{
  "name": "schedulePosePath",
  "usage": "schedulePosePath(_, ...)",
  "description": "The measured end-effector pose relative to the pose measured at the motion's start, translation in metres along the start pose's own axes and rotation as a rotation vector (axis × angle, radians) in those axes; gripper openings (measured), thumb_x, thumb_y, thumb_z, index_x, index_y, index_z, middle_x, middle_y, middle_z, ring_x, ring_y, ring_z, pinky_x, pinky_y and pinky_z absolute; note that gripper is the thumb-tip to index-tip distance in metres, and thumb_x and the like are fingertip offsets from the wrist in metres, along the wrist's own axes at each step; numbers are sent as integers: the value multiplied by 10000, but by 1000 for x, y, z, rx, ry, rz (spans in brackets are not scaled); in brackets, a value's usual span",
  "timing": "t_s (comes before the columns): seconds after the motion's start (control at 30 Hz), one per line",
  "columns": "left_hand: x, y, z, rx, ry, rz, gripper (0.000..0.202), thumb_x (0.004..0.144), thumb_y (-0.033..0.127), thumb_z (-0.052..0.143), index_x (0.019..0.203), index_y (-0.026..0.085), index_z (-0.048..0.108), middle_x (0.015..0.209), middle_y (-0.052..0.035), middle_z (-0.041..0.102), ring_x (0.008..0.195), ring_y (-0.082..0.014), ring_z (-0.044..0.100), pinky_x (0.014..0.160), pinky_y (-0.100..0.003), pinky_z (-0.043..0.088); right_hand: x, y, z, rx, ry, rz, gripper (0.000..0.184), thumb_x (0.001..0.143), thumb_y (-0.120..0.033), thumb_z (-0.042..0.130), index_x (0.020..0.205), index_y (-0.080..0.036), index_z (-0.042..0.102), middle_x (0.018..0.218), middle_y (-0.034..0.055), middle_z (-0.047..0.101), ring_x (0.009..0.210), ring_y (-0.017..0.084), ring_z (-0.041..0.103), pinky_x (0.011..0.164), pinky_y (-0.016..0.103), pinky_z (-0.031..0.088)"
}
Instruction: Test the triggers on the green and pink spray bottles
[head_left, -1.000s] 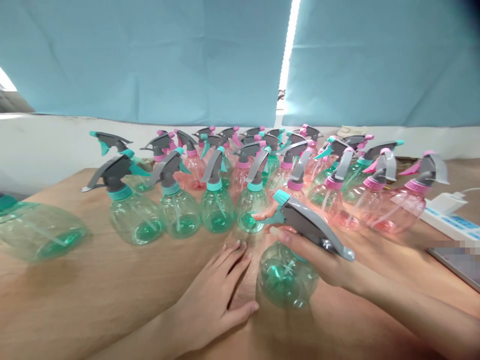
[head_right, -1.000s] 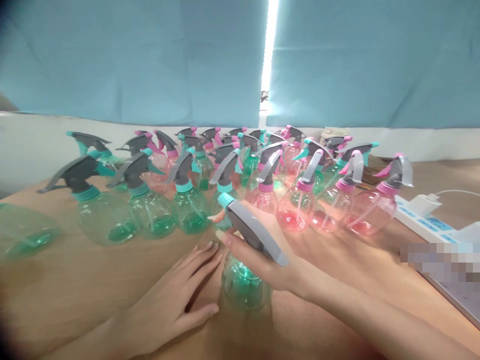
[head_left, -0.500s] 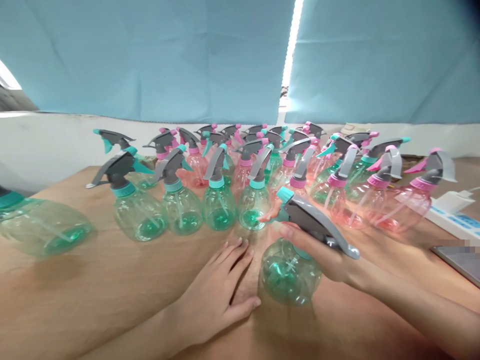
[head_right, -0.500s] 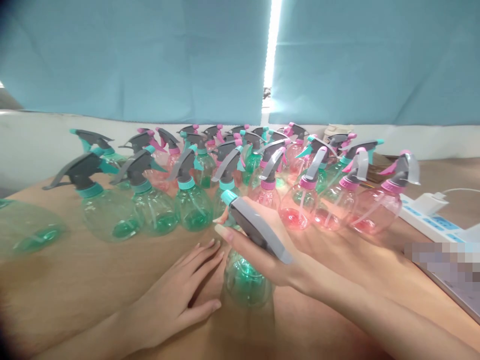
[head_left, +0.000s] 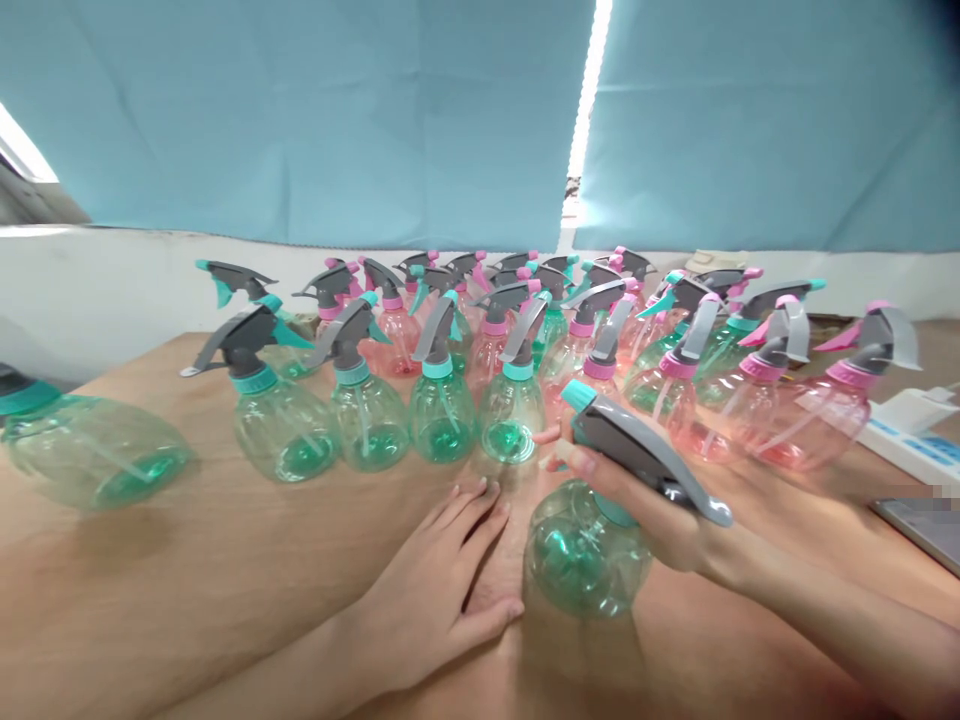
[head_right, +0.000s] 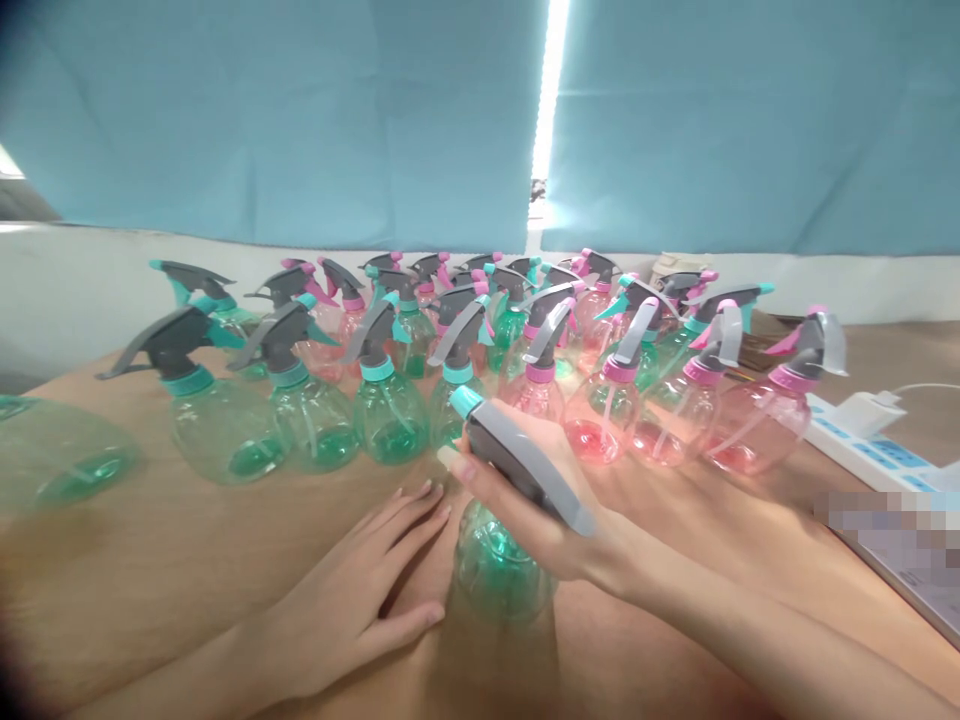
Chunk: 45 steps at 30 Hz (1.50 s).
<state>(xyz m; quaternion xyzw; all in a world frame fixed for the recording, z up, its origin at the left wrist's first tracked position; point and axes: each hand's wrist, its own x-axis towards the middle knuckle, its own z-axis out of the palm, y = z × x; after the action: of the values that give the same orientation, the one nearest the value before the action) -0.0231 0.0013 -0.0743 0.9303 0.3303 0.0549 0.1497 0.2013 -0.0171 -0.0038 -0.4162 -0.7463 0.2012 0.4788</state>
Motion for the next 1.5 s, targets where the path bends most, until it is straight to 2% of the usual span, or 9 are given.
schedulePosePath(0.2,0,3,-2,31,-61,-19,751,911,581,488,1461,83,373,1539,-177,340,1436,-363,275,1144,-573,299,-1,0,1,126,-47,81,83,890,-343,522,857,-292,578,562,-47,418,422,132,357,394,262,331)
schedulePosePath(0.3,0,4,-2,29,-58,-24,752,910,592,485,1470,105,361,1544,-165,336,1441,-349,270,1151,-561,292,-4,4,3,132,-66,125,121,894,-361,524,948,-292,607,569,-43,448,435,141,396,406,271,349)
schedulePosePath(0.6,2,3,-2,-1,-50,-21,736,914,568,495,1460,90,375,1535,-184,347,1440,-359,267,1152,-590,268,-4,5,2,141,-78,112,175,919,-342,542,1057,-291,636,662,-16,602,485,155,521,517,321,508)
schedulePosePath(0.77,1,1,0,-18,-16,-8,726,909,571,506,1469,130,365,1530,-167,365,1435,-356,283,1142,-597,280,-4,8,4,180,-67,74,203,931,-341,544,1100,-287,643,737,-1,662,618,183,633,660,357,577)
schedulePosePath(0.87,2,1,0,-10,-34,-7,742,914,580,486,1466,99,365,1533,-181,352,1435,-367,277,1135,-606,285,-4,10,6,228,-77,52,229,928,-286,542,1134,-284,640,791,-1,687,719,184,677,766,359,584)
schedulePosePath(1.03,1,2,-1,0,-48,-7,740,917,575,482,1474,105,351,1540,-171,345,1441,-358,268,1139,-596,288,-3,9,7,256,-69,44,288,898,-213,553,1168,-284,622,1039,27,704,936,196,692,849,334,576)
schedulePosePath(1.27,1,1,0,-11,-46,0,737,915,573,487,1467,100,365,1531,-177,364,1439,-369,265,1141,-600,280,-5,12,8,279,-80,97,290,853,-191,595,1127,-283,610,1104,51,689,993,230,694,748,318,621)
schedulePosePath(1.33,1,1,0,-7,-44,-2,734,914,574,487,1465,102,371,1532,-177,362,1437,-366,273,1141,-592,288,-5,12,8,276,-90,106,300,837,-180,606,1121,-277,605,1114,59,685,967,232,702,775,344,621)
schedulePosePath(1.5,0,0,0,-13,-47,6,738,914,578,485,1456,88,384,1529,-189,361,1435,-375,272,1140,-596,288,-2,8,7,271,-115,123,397,810,-178,586,1190,-293,592,1161,78,673,936,245,713,720,351,628)
